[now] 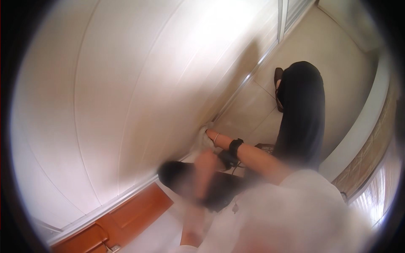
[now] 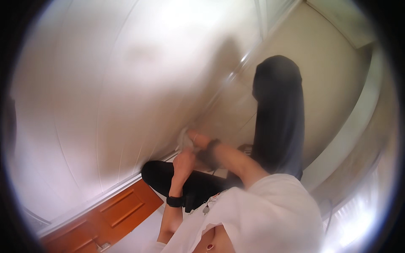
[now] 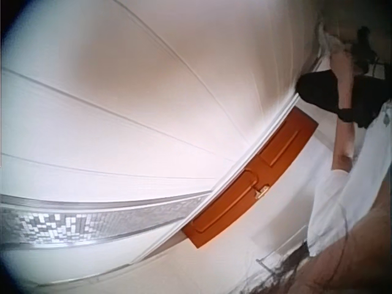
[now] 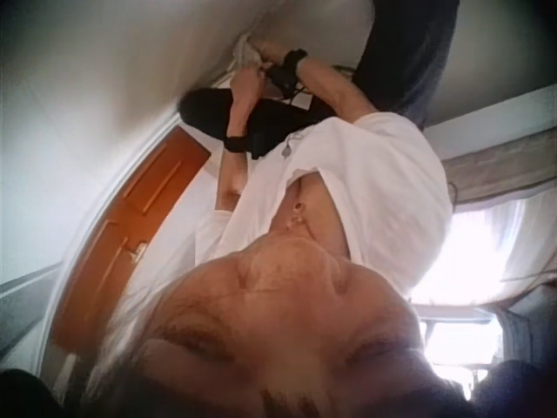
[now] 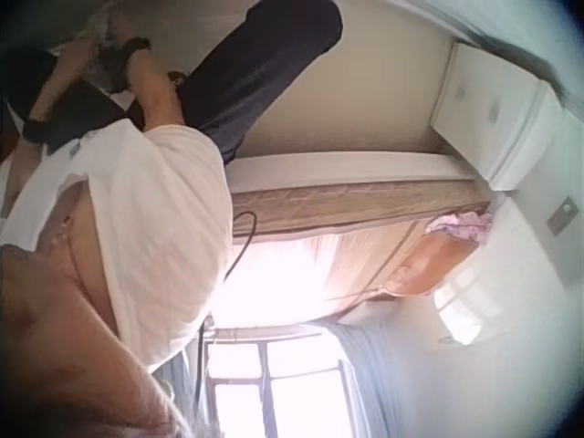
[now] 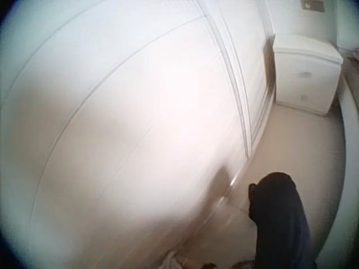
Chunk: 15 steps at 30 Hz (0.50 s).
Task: Cleaning a white paneled sliding door with a grey cloth.
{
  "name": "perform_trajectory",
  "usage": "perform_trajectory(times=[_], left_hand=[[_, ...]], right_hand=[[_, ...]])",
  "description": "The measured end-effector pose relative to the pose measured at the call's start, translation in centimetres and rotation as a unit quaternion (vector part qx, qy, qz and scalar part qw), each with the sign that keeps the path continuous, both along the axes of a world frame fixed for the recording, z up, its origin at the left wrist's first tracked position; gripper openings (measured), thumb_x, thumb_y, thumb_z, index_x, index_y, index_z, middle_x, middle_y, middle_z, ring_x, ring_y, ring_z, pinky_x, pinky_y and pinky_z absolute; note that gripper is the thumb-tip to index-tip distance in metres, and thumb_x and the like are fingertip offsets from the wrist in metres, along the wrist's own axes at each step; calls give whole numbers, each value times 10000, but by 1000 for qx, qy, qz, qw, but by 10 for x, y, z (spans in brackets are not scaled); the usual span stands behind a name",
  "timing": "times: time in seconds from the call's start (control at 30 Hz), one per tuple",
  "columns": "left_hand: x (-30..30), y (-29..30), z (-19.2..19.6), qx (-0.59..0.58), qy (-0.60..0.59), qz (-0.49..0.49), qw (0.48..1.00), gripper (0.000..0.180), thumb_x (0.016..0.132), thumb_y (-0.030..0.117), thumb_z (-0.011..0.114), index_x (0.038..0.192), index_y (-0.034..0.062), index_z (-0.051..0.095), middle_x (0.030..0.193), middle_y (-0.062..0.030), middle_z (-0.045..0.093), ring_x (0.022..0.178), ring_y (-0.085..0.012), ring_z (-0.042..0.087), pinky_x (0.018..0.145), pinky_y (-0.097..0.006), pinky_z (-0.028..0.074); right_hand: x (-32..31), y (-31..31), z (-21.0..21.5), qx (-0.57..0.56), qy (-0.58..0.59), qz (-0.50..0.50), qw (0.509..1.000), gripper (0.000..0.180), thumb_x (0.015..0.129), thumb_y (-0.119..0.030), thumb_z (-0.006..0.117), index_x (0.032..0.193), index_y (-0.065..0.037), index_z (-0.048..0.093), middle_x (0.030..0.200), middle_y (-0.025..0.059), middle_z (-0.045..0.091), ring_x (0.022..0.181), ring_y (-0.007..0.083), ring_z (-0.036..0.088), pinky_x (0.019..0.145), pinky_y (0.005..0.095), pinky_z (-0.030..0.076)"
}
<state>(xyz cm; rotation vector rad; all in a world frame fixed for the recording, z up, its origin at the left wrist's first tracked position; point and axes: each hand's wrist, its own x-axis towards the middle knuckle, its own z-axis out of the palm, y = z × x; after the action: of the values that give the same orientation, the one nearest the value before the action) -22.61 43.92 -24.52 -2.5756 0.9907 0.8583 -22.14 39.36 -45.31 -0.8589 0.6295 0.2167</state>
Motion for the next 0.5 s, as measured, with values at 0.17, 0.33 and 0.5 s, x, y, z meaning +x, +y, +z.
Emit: perform_trajectory(times=[0.17,0.33,0.5], left_hand=[[-21,-51,-12,-155,28,-38,987,159,839,158,535,927,40,594,862,-208,639,827,-408,622,714,-515,479],[-23,-95,11,-292,38,-97,951,135,838,143,552,920,36,565,865,-189,616,821,-391,609,698,-499,474],[-25,-102,22,-330,16,-100,939,143,786,90,611,895,41,533,895,-180,601,899,-368,586,744,-470,486]], right_hand=[[-49,-77,3,-375,-173,-205,887,461,955,-262,489,1358,-40,470,1297,245,547,1226,322,521,1058,441,362],[-14,-188,60,-398,132,-233,878,519,908,-304,557,1212,116,524,1041,303,635,1009,418,614,893,460,472],[-25,-216,153,-360,-25,-444,820,560,904,-342,577,1184,136,492,994,304,626,978,422,605,879,440,454]])
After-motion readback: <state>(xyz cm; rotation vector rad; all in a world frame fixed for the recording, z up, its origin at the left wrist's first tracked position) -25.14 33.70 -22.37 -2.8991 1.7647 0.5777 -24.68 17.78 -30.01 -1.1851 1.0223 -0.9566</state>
